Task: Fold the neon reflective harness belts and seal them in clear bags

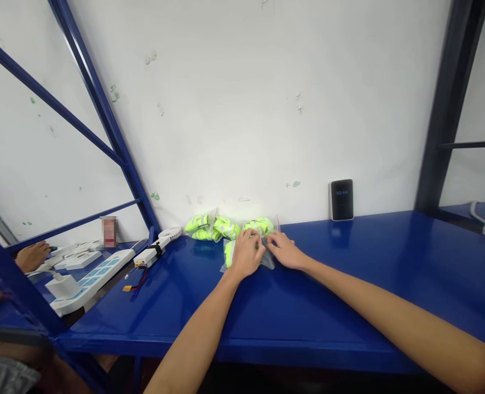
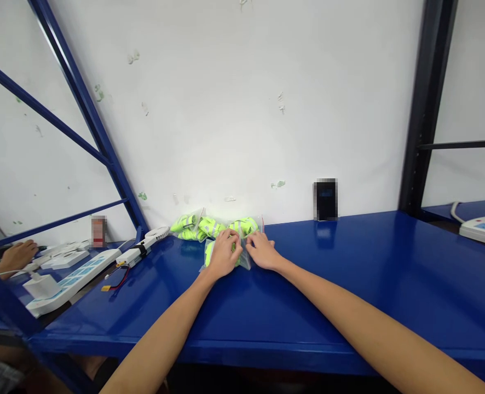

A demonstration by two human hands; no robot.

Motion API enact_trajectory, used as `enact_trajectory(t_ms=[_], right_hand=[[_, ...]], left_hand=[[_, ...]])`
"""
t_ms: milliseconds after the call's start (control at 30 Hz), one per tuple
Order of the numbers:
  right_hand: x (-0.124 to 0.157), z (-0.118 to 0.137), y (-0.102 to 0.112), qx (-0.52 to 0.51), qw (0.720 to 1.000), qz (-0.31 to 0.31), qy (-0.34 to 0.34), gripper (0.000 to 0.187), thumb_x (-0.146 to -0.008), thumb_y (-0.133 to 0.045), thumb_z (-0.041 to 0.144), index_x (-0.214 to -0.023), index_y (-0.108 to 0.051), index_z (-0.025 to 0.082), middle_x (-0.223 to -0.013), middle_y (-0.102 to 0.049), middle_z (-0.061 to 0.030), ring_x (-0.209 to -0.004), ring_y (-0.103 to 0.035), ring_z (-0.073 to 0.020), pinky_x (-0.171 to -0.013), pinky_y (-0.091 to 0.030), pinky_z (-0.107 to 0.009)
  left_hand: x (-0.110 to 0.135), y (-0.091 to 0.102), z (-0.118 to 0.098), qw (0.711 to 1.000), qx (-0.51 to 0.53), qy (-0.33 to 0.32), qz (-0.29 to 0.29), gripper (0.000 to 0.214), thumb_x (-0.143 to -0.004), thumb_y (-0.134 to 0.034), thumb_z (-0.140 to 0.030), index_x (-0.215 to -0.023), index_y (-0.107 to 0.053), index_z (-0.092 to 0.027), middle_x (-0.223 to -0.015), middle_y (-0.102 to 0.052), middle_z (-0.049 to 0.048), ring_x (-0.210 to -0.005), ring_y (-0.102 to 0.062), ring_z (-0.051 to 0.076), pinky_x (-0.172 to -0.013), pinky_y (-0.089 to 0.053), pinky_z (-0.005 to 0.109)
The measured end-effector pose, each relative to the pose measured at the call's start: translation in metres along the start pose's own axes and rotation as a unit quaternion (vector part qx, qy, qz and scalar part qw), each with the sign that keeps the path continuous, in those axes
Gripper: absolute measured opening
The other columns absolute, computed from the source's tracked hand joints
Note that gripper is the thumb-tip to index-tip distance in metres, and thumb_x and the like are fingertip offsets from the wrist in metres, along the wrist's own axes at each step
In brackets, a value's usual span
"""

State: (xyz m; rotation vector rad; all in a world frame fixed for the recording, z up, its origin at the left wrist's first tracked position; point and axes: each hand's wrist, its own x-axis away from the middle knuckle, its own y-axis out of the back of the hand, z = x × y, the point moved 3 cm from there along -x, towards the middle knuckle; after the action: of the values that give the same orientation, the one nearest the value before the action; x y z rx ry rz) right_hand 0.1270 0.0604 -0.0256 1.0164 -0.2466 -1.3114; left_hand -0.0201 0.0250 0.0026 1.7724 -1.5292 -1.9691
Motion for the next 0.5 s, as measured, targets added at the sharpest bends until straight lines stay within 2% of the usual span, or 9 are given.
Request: enact_trajectory(t_ms=[100, 200, 267, 333, 400, 467, 500], right_hand=[[-0.001, -0.015, 0.003, 0.063, 0.997, -0.026, -0.021, 0.017, -0.089, -0.042, 0.024, -0.077, -0.054, 0.02, -0.099, -0.058, -0.0087, -0.098, -0.052, -0.026, -0.079, -0.038, -0.039], [0.002, -0.025, 0.007, 0.079, 0.996, -0.031, 0.018, 0.016, -0.088, -0.046, 0.025, -0.078, -0.057, 0.02, -0.097, -0.058, -0.008, -0.095, -0.052, -0.0252, -0.077, -0.038, -0.036], [0.004, -0.026, 0.008, 0.056, 0.998, -0.012, 0.036, 0.016, -0.088, -0.045, 0.025, -0.088, -0.06, 0.021, -0.089, -0.058, -0.0058, -0.085, -0.055, -0.0219, -0.071, -0.038, -0.032], [0.006, -0.024, 0.011, 0.022, 0.999, -0.012, 0.037, 0.019, -0.088, -0.046, 0.025, -0.102, -0.058, 0.023, -0.081, -0.058, -0.0022, -0.074, -0.055, -0.019, -0.065, -0.036, -0.029], [0.008, -0.018, 0.017, 0.0, 0.998, -0.058, 0.04, 0.023, -0.084, -0.05, 0.023, -0.107, -0.054, 0.023, -0.076, -0.056, 0.0003, -0.07, -0.053, -0.0178, -0.063, -0.036, -0.028], [0.01, -0.011, 0.021, -0.031, 0.994, -0.089, 0.061, 0.022, -0.081, -0.052, 0.023, -0.103, -0.054, 0.022, -0.076, -0.055, 0.0011, -0.068, -0.052, -0.0168, -0.065, -0.038, -0.028], [0.01, -0.008, 0.021, -0.055, 0.993, -0.079, 0.073, 0.018, -0.081, -0.053, 0.025, -0.1, -0.055, 0.022, -0.076, -0.056, 0.0012, -0.067, -0.052, -0.0162, -0.065, -0.038, -0.028]], left_hand=[[0.0, 0.005, -0.003, 0.999, 0.023, 0.003, -0.046, 0.02, -0.09, -0.041, -0.019, -0.073, -0.051, -0.019, -0.087, -0.057, 0.0051, -0.087, -0.052, 0.019, -0.083, -0.041, 0.034], [0.0, 0.011, 0.005, 0.997, 0.026, -0.005, -0.068, 0.022, -0.094, -0.038, -0.027, -0.078, -0.052, -0.02, -0.085, -0.058, 0.0046, -0.086, -0.053, 0.019, -0.083, -0.041, 0.032], [0.002, 0.018, 0.023, 0.992, 0.008, 0.047, -0.114, 0.024, -0.094, -0.036, -0.03, -0.081, -0.053, -0.02, -0.084, -0.059, 0.0053, -0.084, -0.053, 0.019, -0.08, -0.041, 0.032], [0.005, 0.027, 0.047, 0.979, -0.022, 0.137, -0.148, 0.026, -0.094, -0.035, -0.031, -0.08, -0.054, -0.02, -0.08, -0.059, 0.0057, -0.079, -0.054, 0.02, -0.074, -0.04, 0.031], [0.011, 0.034, 0.072, 0.963, -0.042, 0.235, -0.123, 0.031, -0.093, -0.035, -0.035, -0.075, -0.056, -0.021, -0.072, -0.059, 0.0052, -0.07, -0.054, 0.021, -0.065, -0.036, 0.03], [0.019, 0.039, 0.092, 0.948, -0.05, 0.309, -0.053, 0.042, -0.093, -0.034, -0.044, -0.064, -0.054, -0.021, -0.066, -0.058, 0.0061, -0.066, -0.054, 0.022, -0.06, -0.031, 0.03], [0.023, 0.04, 0.099, 0.943, -0.048, 0.328, -0.007, 0.048, -0.093, -0.033, -0.05, -0.059, -0.053, -0.021, -0.064, -0.057, 0.0067, -0.065, -0.054, 0.023, -0.06, -0.03, 0.03]])
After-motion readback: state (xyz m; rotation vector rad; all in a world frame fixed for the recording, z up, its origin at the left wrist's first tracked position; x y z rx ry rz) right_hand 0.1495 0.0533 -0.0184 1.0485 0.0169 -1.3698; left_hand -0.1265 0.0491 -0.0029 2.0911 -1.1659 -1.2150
